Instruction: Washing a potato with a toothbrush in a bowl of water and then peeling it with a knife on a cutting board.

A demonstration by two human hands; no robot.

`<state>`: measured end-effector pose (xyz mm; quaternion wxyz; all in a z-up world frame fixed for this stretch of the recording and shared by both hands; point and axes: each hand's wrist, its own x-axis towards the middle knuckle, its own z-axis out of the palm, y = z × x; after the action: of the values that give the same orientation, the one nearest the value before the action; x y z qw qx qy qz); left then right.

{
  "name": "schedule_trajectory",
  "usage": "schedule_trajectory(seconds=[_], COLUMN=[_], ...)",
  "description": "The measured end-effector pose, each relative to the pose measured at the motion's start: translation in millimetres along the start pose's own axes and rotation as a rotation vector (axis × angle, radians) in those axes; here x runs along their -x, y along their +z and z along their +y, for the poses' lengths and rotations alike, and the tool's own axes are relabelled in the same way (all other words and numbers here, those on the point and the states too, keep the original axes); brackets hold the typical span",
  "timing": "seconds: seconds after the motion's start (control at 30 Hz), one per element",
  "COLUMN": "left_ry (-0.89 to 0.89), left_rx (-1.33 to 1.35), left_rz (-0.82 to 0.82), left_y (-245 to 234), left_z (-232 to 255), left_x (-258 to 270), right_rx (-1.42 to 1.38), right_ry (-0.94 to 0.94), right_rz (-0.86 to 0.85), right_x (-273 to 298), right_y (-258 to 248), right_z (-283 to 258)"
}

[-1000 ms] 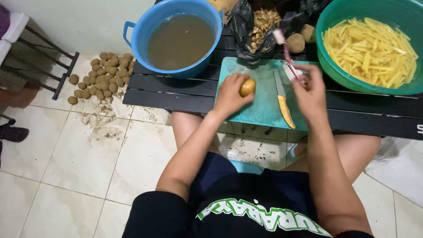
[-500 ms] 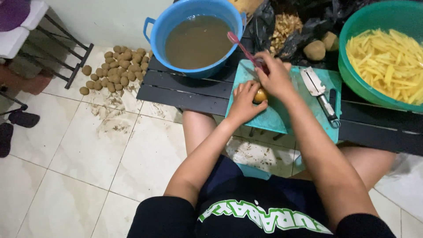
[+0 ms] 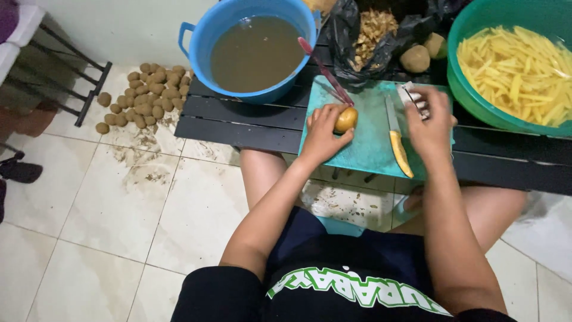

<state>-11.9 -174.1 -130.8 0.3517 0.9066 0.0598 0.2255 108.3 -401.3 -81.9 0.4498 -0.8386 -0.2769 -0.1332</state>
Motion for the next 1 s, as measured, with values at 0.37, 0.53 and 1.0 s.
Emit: schedule_trajectory(seconds=[0.37, 0.53, 1.0], left_ry=[-0.011, -0.012, -0.018], left_rx=[0.05, 0.061, 0.108], left_rz=[-0.016, -0.014, -0.04], left_y=[2.8, 0.6, -5.6], left_z=[-3.8, -3.3, 1.7], left_x=[0.3, -2.8, -1.7], right_rx=[0.293, 0.239, 0.323], right_ry=[0.2, 0.165, 0.104], right_rz=[-0.06, -0.149, -0.031], right_x=[101.4, 93.6, 86.5], right_y=[-39.3, -17.0, 8.0], right_z=[-14.0, -35.0, -8.8])
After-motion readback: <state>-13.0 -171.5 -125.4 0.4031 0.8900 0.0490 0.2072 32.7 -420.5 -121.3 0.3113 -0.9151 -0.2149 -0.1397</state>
